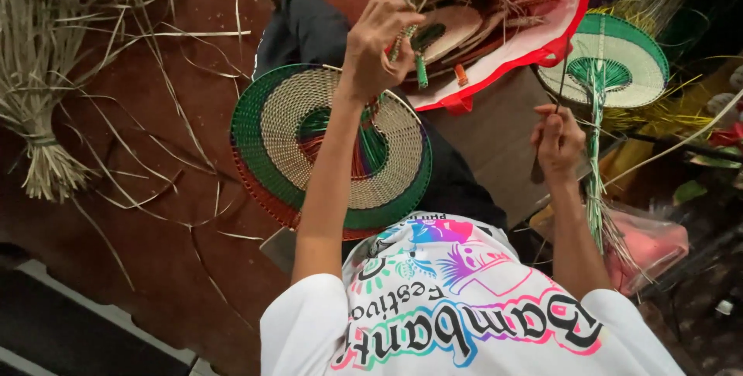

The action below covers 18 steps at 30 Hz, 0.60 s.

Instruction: Weaving a traditional fan using dried straw strands

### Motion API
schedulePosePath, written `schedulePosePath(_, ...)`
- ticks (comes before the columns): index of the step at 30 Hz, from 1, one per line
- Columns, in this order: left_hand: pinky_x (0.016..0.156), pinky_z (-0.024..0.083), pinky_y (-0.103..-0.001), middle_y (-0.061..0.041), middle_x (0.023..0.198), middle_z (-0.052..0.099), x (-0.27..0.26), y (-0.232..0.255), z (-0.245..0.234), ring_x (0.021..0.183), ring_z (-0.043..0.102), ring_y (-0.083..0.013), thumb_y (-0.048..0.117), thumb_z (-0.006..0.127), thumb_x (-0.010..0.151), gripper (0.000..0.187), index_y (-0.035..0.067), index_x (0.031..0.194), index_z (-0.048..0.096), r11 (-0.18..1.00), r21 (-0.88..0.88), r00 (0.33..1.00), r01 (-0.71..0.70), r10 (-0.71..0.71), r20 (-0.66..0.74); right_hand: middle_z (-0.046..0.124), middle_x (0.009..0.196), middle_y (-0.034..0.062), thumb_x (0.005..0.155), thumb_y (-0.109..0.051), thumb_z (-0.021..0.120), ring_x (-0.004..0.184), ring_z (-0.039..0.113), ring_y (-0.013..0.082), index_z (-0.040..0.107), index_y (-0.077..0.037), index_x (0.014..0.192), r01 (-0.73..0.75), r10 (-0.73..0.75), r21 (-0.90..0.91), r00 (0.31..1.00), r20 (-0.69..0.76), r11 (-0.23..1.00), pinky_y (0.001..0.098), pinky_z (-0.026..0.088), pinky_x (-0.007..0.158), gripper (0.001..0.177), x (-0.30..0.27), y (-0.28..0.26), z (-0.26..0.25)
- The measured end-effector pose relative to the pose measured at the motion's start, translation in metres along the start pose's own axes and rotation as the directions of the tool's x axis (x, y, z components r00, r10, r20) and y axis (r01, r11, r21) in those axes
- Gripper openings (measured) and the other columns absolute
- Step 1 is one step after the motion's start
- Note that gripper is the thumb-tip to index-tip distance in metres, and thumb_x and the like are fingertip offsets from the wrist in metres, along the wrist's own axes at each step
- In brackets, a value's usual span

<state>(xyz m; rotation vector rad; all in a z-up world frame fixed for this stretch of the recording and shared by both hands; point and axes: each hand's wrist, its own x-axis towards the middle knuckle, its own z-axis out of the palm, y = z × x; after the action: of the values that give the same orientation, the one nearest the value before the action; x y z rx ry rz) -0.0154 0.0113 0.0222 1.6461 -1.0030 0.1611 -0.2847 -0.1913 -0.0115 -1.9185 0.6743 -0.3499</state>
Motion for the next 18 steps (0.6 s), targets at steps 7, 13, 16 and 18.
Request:
schedulePosePath(7,0.075,0.045,-0.030,-0.006,0.098,0.055,-0.005,-0.003,-0.001,0.084,0.049,-0.0212,0.000,0.056,0.076,0.034,0.005,0.109,0.049,0.990,0.136,0.997,0.037,-0.047,0.066,0.044,0.056,0.0017,0.098,-0.036,0.037,0.049,0.041,0.0087,0.054,-0.001,0.086,0.047,-0.043,-0.066,0.997,0.068,0.997,0.0204,0.031,0.047,0.041,0.004,-0.011,0.009)
schedulePosePath(13,0.073,0.047,-0.029,-0.008,0.095,0.058,-0.006,-0.009,0.000,0.083,0.052,-0.0213,0.002,0.064,0.075,0.014,0.000,0.088,0.061,0.988,0.128,0.994,0.086,-0.094,0.056,0.049,0.061,0.0049,0.099,-0.026,0.040,0.049,0.039,0.0098,0.050,0.001,0.075,0.073,-0.064,-0.072,0.991,0.121,0.995,0.0209,0.032,0.049,0.037,0.009,-0.024,0.016)
schedulePosePath(16,0.069,0.048,-0.027,-0.010,0.088,0.062,-0.008,-0.013,0.001,0.077,0.056,-0.0204,0.000,0.065,0.073,0.013,-0.002,0.086,0.064,0.990,0.074,0.990,0.123,-0.128,0.053,0.049,0.060,0.0041,0.098,-0.022,0.041,0.049,0.040,0.0103,0.051,0.001,0.076,0.070,-0.053,-0.113,0.987,0.150,0.991,0.0211,0.032,0.049,0.034,0.012,-0.035,0.019)
schedulePosePath(18,0.069,0.050,-0.026,-0.010,0.087,0.064,-0.006,-0.013,0.000,0.077,0.059,-0.0195,0.002,0.066,0.073,0.014,-0.001,0.086,0.065,0.986,0.094,0.988,0.135,-0.141,0.062,0.049,0.060,0.0036,0.098,-0.022,0.041,0.050,0.041,0.0108,0.053,0.001,0.077,0.055,-0.028,-0.152,0.984,0.173,0.987,0.0212,0.033,0.049,0.033,0.013,-0.039,0.021)
